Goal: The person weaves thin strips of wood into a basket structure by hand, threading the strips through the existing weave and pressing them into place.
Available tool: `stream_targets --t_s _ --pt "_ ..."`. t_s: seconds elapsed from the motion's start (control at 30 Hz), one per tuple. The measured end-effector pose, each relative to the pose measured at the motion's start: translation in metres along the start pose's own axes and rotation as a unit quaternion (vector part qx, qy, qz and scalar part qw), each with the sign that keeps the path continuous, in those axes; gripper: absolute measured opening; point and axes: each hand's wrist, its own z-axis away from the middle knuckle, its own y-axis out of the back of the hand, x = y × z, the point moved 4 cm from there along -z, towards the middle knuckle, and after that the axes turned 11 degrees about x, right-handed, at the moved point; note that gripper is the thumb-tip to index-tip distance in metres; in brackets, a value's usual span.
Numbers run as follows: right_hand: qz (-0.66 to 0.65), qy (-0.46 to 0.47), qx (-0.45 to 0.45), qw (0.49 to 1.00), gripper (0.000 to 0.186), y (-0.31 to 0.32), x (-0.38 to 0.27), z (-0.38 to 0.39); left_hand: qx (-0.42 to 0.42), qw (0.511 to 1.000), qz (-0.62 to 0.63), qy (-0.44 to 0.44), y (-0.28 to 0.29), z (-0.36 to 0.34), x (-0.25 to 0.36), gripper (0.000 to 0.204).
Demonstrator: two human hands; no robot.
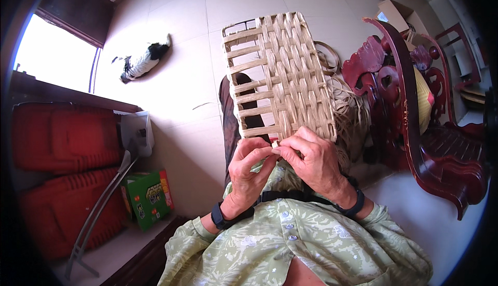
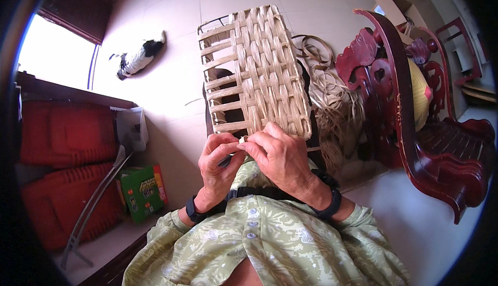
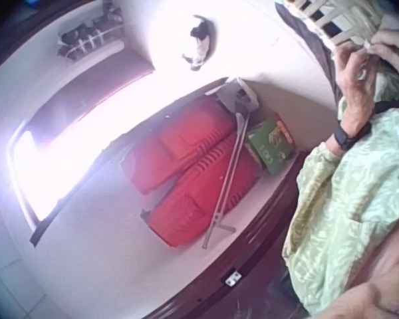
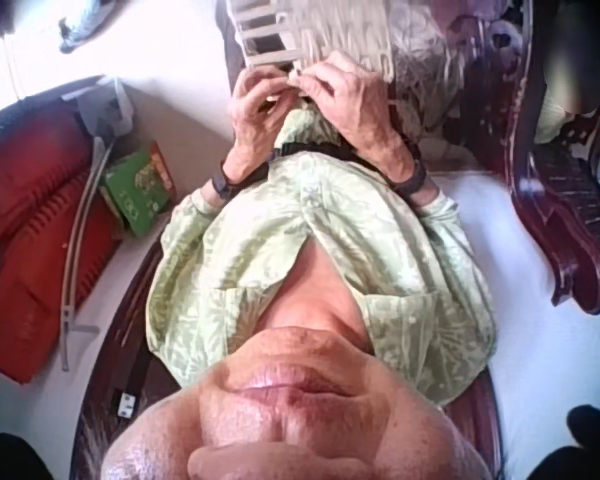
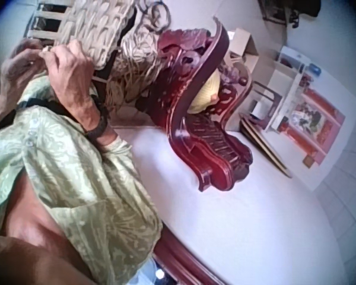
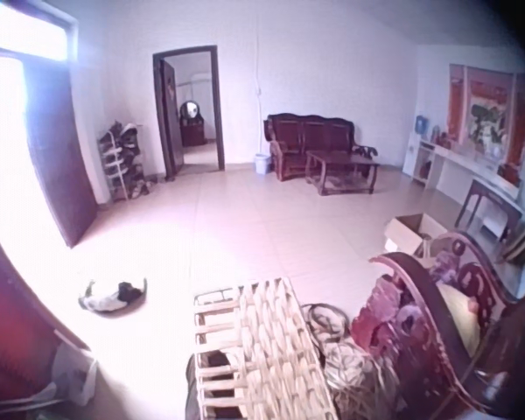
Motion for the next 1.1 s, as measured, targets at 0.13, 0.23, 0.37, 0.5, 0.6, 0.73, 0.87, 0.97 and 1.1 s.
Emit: stream_targets --t_s 0.13,0.23,0.37,0.5,0.6,0.73,0.87,0.97,1.1 --pt "-0.023 -0.048 -0.074 0.996 0.024 0.001 0.009 -0.010 -0.010 1.000 0.027 0.007 0.003 0.000 -0.005 0.039" --pt "0.023 -0.028 -0.088 0.995 0.023 0.001 0.005 -0.013 -0.043 0.998 0.041 0.011 0.005 0.001 -0.010 0.048" --pt "-0.015 -0.028 -0.071 0.997 0.017 -0.004 -0.002 -0.015 -0.070 0.997 0.043 0.000 0.009 0.000 -0.008 0.047" --pt "-0.263 -0.224 -0.187 0.920 0.018 -0.012 0.009 -0.026 -0.047 0.997 0.055 0.031 0.009 -0.005 -0.002 0.032" --pt "-0.461 -0.401 -0.248 0.752 0.016 -0.009 0.005 -0.045 -0.052 0.999 0.007 0.012 0.008 -0.007 0.000 0.028" --pt "-0.433 -0.286 -0.243 0.820 0.022 0.019 -0.028 -0.097 -0.066 0.997 -0.029 0.010 0.007 -0.002 -0.002 0.031" --pt "-0.331 -0.045 -0.091 0.938 0.028 0.037 -0.043 -0.130 -0.056 0.998 -0.036 0.001 0.010 0.011 0.001 0.030" --pt "-0.365 -0.169 -0.071 0.913 0.027 -0.001 -0.011 -0.117 -0.044 0.997 -0.068 -0.008 0.014 0.013 0.003 0.026" --pt "-0.477 -0.226 -0.051 0.848 0.033 -0.015 0.024 -0.096 -0.046 0.995 -0.085 0.018 0.018 0.008 0.005 0.024"
